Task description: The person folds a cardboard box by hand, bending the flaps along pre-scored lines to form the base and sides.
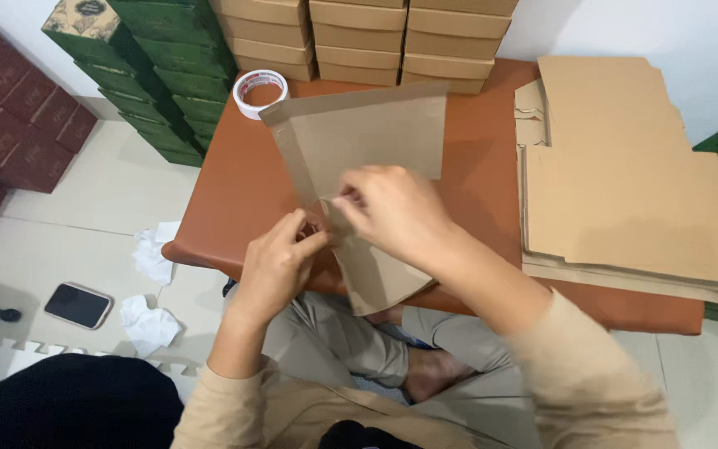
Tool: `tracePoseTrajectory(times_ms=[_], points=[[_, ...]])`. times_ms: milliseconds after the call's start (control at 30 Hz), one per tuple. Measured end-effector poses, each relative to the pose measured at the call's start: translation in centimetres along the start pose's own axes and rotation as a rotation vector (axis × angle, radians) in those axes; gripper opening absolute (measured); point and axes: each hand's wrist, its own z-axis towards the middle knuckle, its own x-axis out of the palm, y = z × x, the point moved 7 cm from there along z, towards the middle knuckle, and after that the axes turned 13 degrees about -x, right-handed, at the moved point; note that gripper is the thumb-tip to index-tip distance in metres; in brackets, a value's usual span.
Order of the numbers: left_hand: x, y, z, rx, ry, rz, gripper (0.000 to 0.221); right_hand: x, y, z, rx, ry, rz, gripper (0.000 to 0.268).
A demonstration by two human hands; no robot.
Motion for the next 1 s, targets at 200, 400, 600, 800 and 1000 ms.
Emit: tracePoseTrajectory(times_ms=[200, 400, 600, 800, 1000], points=[[0.7, 0.8, -0.8, -0.046, -0.053, -0.086, 0.007, 7.6, -2.1, 4.0, 0.043, 0.239, -0.091, 0.015], [1.3, 2.0, -0.8, -0.181, 0.017, -0.303, 0.006, 7.2, -1.9, 2.1, 0.12, 0.228, -0.054, 0.005], [1.2, 1.8, -0.7, -0.21, 0.015, -0.451, 0.01, 5.4, -0.8, -1.8, 0.189, 0.169, 0.147, 0.009], [3.5, 1.8, -1.7, -0.328, -0.043, -0.773, 0.012, 4.8, -0.7, -3.8, 0.3, 0.069, 0.213, 0.007], [1.8, 0.1, -2.4, -0.113, -0.386, -0.697, 0.011, 4.5, -0.9, -4.3, 0.295, 0.016, 0.286, 0.009]])
